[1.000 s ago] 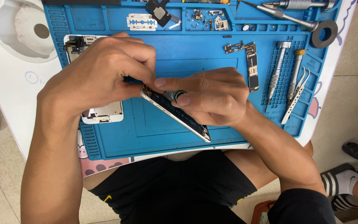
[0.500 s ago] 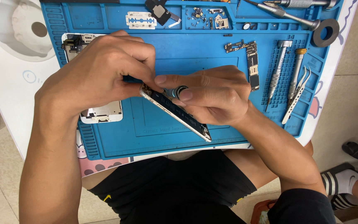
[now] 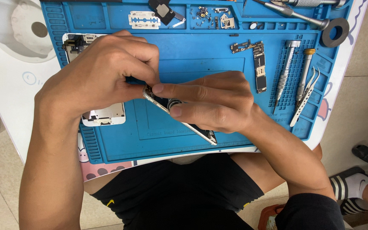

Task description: The person is repairing a mobile phone by removing and reinstalling internal components using a screwdriver and tweezers on a dedicated workstation mat.

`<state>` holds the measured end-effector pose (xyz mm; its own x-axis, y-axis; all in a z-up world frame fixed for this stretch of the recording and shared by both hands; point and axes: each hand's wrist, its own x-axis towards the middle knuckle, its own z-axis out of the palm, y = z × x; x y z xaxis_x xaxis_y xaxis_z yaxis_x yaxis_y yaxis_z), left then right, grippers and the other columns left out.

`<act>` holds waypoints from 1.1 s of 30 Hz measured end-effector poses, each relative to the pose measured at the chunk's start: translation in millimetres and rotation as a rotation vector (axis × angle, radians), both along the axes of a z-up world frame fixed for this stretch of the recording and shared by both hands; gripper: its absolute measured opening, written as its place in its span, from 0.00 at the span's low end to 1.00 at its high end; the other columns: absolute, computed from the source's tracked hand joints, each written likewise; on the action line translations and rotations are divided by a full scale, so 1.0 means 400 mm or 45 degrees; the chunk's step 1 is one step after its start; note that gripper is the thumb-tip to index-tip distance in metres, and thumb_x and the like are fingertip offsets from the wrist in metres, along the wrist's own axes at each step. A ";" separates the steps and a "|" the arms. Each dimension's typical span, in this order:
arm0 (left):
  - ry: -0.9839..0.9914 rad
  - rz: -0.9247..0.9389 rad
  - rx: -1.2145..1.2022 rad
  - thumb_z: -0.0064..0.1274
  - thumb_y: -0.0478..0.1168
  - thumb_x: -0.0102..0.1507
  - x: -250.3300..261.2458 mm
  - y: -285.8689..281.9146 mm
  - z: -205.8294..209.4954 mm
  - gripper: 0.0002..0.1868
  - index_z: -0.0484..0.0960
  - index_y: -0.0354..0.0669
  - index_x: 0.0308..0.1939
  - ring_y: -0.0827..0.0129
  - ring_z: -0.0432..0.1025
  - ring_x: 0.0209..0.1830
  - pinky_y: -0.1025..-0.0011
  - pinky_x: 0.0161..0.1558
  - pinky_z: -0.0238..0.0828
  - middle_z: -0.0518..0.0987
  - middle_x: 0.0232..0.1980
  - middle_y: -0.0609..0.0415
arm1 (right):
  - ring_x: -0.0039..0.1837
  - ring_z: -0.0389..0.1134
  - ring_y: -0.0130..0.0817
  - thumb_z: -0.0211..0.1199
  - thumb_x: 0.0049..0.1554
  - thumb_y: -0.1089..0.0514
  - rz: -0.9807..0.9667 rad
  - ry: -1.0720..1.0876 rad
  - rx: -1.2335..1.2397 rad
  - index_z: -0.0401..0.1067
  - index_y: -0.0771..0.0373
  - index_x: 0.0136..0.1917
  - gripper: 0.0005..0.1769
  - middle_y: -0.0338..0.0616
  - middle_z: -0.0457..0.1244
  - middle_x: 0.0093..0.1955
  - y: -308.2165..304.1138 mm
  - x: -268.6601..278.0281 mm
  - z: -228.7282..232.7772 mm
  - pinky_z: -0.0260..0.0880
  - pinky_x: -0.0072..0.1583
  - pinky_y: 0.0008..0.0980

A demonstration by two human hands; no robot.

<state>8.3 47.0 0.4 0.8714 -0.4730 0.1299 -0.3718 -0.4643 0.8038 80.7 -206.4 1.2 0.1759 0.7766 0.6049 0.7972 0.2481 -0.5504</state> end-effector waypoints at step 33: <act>-0.010 0.024 -0.008 0.69 0.32 0.59 -0.004 -0.003 -0.001 0.08 0.84 0.47 0.30 0.67 0.63 0.27 0.63 0.47 0.56 0.72 0.30 0.64 | 0.50 0.80 0.40 0.68 0.63 0.64 0.026 0.265 0.058 0.72 0.61 0.47 0.05 0.50 0.73 0.46 0.062 0.012 0.037 0.74 0.41 0.29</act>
<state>6.7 45.9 -0.1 0.8790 -0.4559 0.1400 -0.3697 -0.4660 0.8038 85.6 -181.7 16.1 0.2852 0.7540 0.5917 0.6621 0.2913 -0.6905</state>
